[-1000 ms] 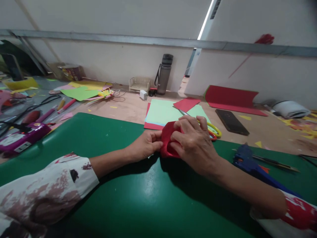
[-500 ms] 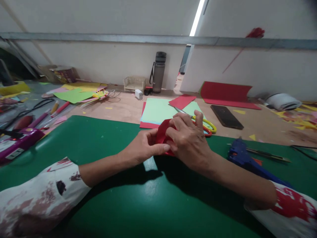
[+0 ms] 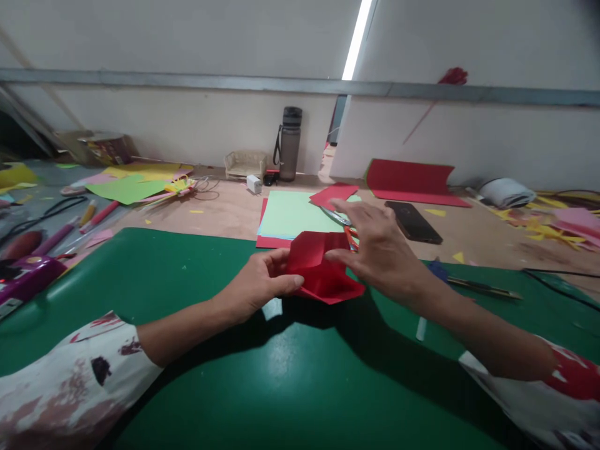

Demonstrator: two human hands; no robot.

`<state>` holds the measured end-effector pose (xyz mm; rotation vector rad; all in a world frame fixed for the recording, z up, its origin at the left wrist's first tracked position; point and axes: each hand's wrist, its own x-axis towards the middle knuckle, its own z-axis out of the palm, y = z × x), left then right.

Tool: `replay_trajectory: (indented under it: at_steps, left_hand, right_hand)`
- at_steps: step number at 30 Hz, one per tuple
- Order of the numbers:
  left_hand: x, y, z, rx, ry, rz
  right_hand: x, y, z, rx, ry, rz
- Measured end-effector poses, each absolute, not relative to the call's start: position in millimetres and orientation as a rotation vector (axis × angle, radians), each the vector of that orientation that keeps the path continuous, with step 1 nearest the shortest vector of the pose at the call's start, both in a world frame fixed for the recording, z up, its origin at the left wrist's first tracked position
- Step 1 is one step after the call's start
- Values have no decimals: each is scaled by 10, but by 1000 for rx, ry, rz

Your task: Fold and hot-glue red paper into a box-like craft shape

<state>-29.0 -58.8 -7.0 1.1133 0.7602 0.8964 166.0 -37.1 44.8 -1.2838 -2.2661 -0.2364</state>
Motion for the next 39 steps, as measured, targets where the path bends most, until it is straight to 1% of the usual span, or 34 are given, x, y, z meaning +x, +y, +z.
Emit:
replay_trajectory:
  at_steps: [3,6,8,11,14,16,21,26,30,34,39]
  left_hand:
    - [-301,-582,-85,1101,750,889]
    - [-311,-568,-105,1067,779,885]
    - [-315,-562,-115,1041,769,868]
    - [-314,-568,-118,1012,724,835]
    - [-307,-585,-115,994,709,797]
    - [-304,-597,-110,994,706,773]
    - [-303,-612,-41,1049,808,738]
    - [-289,-593,48,1168,926,711]
    - [-266,-562,30,1206,996,739]
    - [-237,-547,24,1263,1105,796]
    - [-204,-547,23,1304,1050,860]
  right_hand:
    - [1828,-371,417,-1398,-2120,238]
    - [1951,-412,299,-1461,-1796,811]
    - [1999,-435,217,-1425,-1575,1107]
    - [2016,-451,143,-1326,-1358,1385]
    - [1984,-472,131,-1252,-1341,1561]
    - [1953,-492,134,-1282,-1401,1590]
    - [1901,-530,118,-1400,-1502,1457]
    - [1841,-551,114,-1349,-1614,1447]
    - [1773,-560,140,-1303,-1679,1477]
    - [1763,-546,157,-1349,-1770,1385]
    - [1800,-514,132,-1275,-1814,1311]
